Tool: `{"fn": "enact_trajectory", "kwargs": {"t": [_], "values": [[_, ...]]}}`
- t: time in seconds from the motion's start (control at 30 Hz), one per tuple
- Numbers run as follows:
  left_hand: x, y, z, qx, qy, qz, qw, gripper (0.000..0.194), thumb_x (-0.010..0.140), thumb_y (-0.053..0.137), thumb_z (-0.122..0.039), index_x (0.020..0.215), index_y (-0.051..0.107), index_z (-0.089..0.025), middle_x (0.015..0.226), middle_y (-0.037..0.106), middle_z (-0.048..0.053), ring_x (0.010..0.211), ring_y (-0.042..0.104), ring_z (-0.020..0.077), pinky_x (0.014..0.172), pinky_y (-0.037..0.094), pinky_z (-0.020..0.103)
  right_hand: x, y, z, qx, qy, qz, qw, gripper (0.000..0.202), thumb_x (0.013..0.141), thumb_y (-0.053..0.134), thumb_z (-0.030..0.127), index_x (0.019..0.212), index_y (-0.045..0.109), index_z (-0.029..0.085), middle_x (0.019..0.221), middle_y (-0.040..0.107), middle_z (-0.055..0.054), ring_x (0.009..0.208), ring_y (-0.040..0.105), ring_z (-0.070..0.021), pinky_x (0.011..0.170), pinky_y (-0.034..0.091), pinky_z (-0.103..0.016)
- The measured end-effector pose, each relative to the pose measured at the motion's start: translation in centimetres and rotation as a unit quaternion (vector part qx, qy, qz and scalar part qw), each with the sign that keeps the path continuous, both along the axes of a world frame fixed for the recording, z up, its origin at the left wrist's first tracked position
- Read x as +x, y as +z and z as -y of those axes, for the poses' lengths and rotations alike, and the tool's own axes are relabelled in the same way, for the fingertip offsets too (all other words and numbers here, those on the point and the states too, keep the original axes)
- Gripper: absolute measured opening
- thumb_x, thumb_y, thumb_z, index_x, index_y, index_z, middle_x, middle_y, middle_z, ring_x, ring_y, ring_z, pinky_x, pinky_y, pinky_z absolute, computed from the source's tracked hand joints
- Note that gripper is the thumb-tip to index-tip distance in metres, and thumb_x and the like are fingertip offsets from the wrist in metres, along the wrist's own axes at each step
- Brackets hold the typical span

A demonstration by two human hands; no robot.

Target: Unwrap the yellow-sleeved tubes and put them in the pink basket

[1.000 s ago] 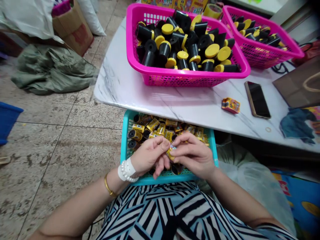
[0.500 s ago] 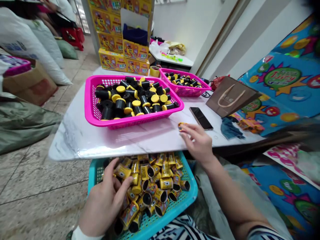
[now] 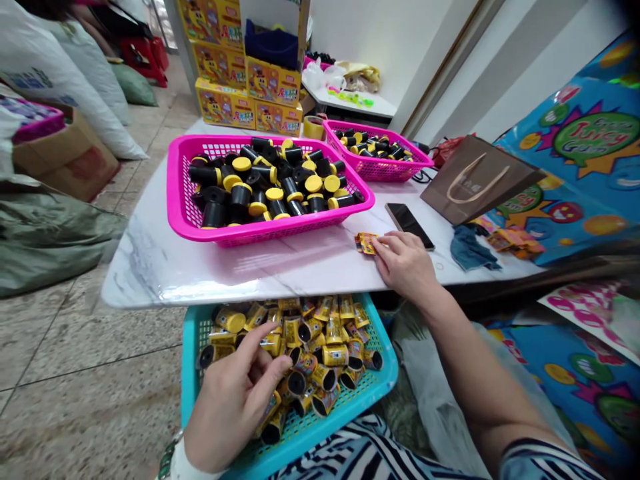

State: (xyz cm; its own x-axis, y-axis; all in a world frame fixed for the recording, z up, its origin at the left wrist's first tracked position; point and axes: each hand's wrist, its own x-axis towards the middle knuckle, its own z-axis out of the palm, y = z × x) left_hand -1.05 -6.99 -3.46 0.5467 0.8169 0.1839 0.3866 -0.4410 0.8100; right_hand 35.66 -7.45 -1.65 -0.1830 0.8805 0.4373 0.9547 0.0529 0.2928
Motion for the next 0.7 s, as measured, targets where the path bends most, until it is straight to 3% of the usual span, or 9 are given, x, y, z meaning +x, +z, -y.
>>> {"fn": "enact_trajectory", "kwargs": {"t": [0.1, 0.17, 0.3, 0.37, 0.47, 0.57, 0.63, 0.7], "values": [[0.3, 0.2, 0.6, -0.061, -0.002, 0.032, 0.998, 0.033, 0.093, 0.06, -0.036, 0.122, 0.061, -0.021, 0.058, 0.06, -0.007, 0.042, 0.052, 0.0085, 0.041, 0.041, 0.017, -0.4, 0.3, 0.1, 0.081, 0.006, -0.014, 0.997, 0.02, 0.092, 0.059, 0.018, 0.104, 0.074, 0.016, 0.098, 0.075, -0.009, 0.101, 0.062, -0.0266, 0.096, 0.045, -0.043], [0.8, 0.4, 1.0, -0.152, 0.002, 0.06, 0.987, 0.031, 0.093, 0.059, -0.038, 0.119, 0.063, -0.02, 0.058, 0.057, -0.006, 0.042, 0.049, 0.0083, 0.039, 0.039, 0.017, -2.1, 0.6, 0.4, 0.136, 0.019, -0.03, 0.99, 0.013, 0.089, 0.062, 0.017, 0.094, 0.074, 0.017, 0.091, 0.076, -0.009, 0.095, 0.063, -0.0257, 0.091, 0.047, -0.042], [3.0, 1.1, 1.3, -0.375, 0.02, 0.152, 0.914, 0.04, 0.091, 0.058, -0.048, 0.114, 0.061, -0.016, 0.067, 0.062, -0.001, 0.039, 0.048, 0.0073, 0.034, 0.036, 0.018, -9.1, 0.3, 1.5, 0.141, 0.14, -0.077, 0.977, 0.005, 0.084, 0.068, 0.013, 0.083, 0.07, 0.017, 0.08, 0.075, -0.006, 0.088, 0.065, -0.0245, 0.086, 0.051, -0.041], [4.0, 1.0, 0.9, -0.426, 0.041, 0.198, 0.882, 0.045, 0.087, 0.062, -0.052, 0.112, 0.058, -0.016, 0.07, 0.064, 0.0, 0.038, 0.048, 0.0068, 0.033, 0.034, 0.017, -12.9, -0.3, 2.1, 0.102, 0.22, -0.097, 0.965, 0.005, 0.084, 0.069, 0.013, 0.087, 0.071, 0.015, 0.084, 0.076, -0.008, 0.09, 0.066, -0.0251, 0.086, 0.053, -0.042], [4.2, 0.0, 0.3, -0.446, 0.073, 0.231, 0.862, 0.039, 0.084, 0.066, -0.053, 0.096, 0.056, -0.017, 0.053, 0.055, -0.006, 0.035, 0.039, 0.005, 0.033, 0.03, 0.015, -16.5, -1.4, 2.7, 0.077, 0.285, -0.126, 0.947, 0.009, 0.084, 0.069, 0.011, 0.093, 0.071, 0.013, 0.091, 0.077, -0.011, 0.093, 0.068, -0.0265, 0.086, 0.054, -0.043], [2.9, -1.0, -0.1, -0.442, 0.103, 0.244, 0.857, 0.032, 0.085, 0.067, -0.048, 0.089, 0.06, -0.017, 0.05, 0.05, -0.007, 0.038, 0.038, 0.0047, 0.036, 0.027, 0.014, -17.5, -1.6, 2.8, 0.047, 0.303, -0.199, 0.931, 0.015, 0.083, 0.072, 0.013, 0.097, 0.071, 0.015, 0.091, 0.077, -0.01, 0.091, 0.069, -0.0264, 0.083, 0.056, -0.043], [1.9, -1.1, -0.3, -0.432, 0.104, 0.234, 0.865, 0.028, 0.086, 0.066, -0.043, 0.091, 0.065, -0.015, 0.05, 0.048, -0.007, 0.04, 0.037, 0.0047, 0.037, 0.026, 0.014, -17.2, -1.0, 2.8, -0.006, 0.289, -0.312, 0.905, 0.023, 0.082, 0.075, 0.021, 0.104, 0.07, 0.015, 0.097, 0.076, -0.01, 0.092, 0.069, -0.0253, 0.082, 0.057, -0.041], [1.5, -0.5, -0.5, -0.403, 0.079, 0.213, 0.886, 0.022, 0.086, 0.065, -0.035, 0.09, 0.069, -0.014, 0.052, 0.049, -0.006, 0.042, 0.037, 0.0047, 0.039, 0.028, 0.015, -16.8, -0.1, 2.8, -0.075, 0.234, -0.44, 0.864, 0.033, 0.084, 0.074, 0.029, 0.113, 0.068, 0.015, 0.104, 0.075, -0.012, 0.091, 0.07, -0.0226, 0.078, 0.059, -0.037]]}}
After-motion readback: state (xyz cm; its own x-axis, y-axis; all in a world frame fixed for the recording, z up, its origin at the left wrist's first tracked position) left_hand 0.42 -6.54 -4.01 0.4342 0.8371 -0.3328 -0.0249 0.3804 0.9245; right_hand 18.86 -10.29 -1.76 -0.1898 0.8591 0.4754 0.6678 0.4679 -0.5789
